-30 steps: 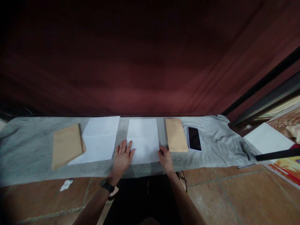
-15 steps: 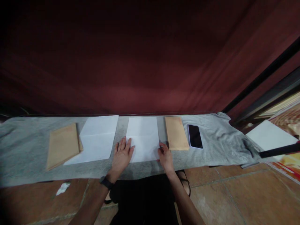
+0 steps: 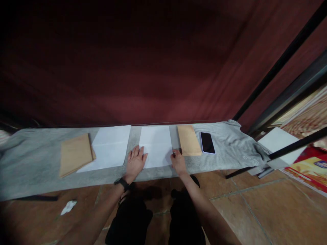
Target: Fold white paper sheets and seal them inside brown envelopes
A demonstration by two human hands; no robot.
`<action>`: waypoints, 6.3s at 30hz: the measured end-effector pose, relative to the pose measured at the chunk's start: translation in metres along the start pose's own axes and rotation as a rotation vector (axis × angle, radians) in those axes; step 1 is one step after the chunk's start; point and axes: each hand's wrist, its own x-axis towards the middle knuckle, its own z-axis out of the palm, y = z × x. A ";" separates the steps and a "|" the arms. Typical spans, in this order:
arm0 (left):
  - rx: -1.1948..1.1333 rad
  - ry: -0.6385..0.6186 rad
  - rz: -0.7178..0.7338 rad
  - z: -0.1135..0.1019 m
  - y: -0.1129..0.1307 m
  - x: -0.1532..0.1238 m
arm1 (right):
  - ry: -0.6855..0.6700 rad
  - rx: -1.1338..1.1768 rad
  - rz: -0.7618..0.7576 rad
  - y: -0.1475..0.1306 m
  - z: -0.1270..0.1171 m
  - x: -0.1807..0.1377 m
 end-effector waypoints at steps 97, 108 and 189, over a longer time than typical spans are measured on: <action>-0.200 -0.024 0.088 0.018 0.022 0.015 | 0.242 -0.593 -0.542 -0.017 0.048 0.026; -0.126 0.131 0.134 0.010 0.009 0.005 | 0.223 -0.590 -0.635 -0.013 0.037 0.000; -0.112 0.058 -0.017 0.048 -0.015 0.141 | 0.403 -0.559 -0.448 -0.046 0.069 0.142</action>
